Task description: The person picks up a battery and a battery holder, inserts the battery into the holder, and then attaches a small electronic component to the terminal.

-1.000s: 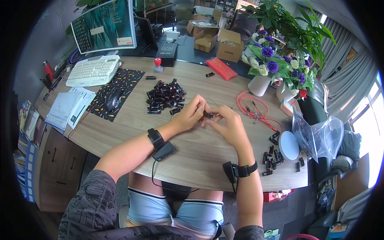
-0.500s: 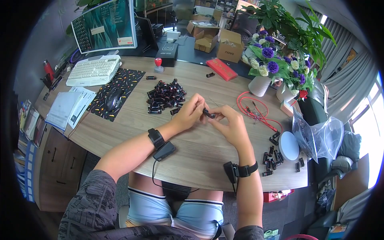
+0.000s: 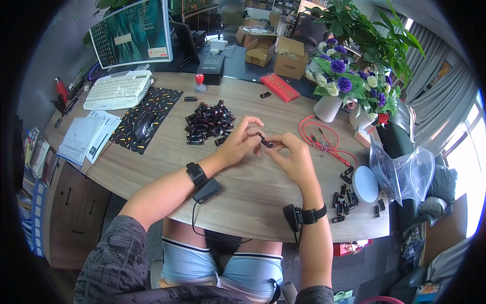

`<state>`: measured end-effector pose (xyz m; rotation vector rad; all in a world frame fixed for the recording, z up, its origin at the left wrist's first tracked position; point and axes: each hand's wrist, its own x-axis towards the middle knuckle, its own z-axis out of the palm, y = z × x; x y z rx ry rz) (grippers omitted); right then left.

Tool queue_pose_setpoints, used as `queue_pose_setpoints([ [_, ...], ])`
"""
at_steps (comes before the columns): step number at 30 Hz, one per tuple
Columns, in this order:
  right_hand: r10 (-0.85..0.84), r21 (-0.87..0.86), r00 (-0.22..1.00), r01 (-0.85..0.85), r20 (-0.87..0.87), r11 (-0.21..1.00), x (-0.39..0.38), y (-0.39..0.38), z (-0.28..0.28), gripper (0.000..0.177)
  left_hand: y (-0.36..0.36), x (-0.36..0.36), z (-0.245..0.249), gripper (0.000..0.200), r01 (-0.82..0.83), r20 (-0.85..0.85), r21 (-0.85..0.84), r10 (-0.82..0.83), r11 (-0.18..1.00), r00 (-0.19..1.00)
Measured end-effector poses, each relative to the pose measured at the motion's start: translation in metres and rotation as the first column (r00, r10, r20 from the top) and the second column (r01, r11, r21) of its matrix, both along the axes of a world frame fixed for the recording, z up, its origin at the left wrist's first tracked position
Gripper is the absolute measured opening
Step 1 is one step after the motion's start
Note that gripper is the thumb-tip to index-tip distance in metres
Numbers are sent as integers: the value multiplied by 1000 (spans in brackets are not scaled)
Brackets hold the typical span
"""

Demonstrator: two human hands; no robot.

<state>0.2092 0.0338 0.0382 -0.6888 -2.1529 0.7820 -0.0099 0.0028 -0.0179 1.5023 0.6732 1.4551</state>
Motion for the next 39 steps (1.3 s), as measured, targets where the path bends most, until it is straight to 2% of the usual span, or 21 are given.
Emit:
queue_pose_setpoints([
  [2, -13, 36, 1000, 14, -28, 999, -1, 0, 2, 32, 0, 1, 3, 32, 11, 6, 7, -11, 1000, 1000],
  [3, -20, 54, 999, 22, -42, 998, -1, 0, 2, 32, 5, 0, 1, 36, -97, -101, 159, 113, 983, 988],
  [5, -36, 70, 999, 38, -34, 997, 1, 1, 2, 33, 13, -2, -4, 45, -242, -242, 473, 389, 847, 889],
  [9, -66, 103, 998, 68, -17, 992, 2, 2, 2, 34, 13, -1, 1, 41, -217, -265, 545, 412, 810, 872],
  [13, -82, 85, 997, 83, -10, 993, 0, 0, 4, 35, 6, -1, 2, 35, -222, -331, 417, 375, 881, 866],
  [17, -108, 26, 994, 108, -2, 994, 0, -3, 8, 35, 3, -1, 5, 28, -202, -323, 360, 325, 911, 889],
  [19, -113, -29, 994, 113, -10, 993, 0, -3, 10, 31, 2, -2, 7, 26, -202, -326, 360, 326, 911, 887],
  [28, -163, -58, 986, 161, -27, 985, 2, 4, 2, 20, 3, -2, 7, 20, -262, -295, 379, 384, 888, 875],
  [39, -162, 54, 983, 167, -81, 984, 0, 3, 1, 13, 3, 0, 7, 22, -284, -320, 440, 444, 852, 837],
])
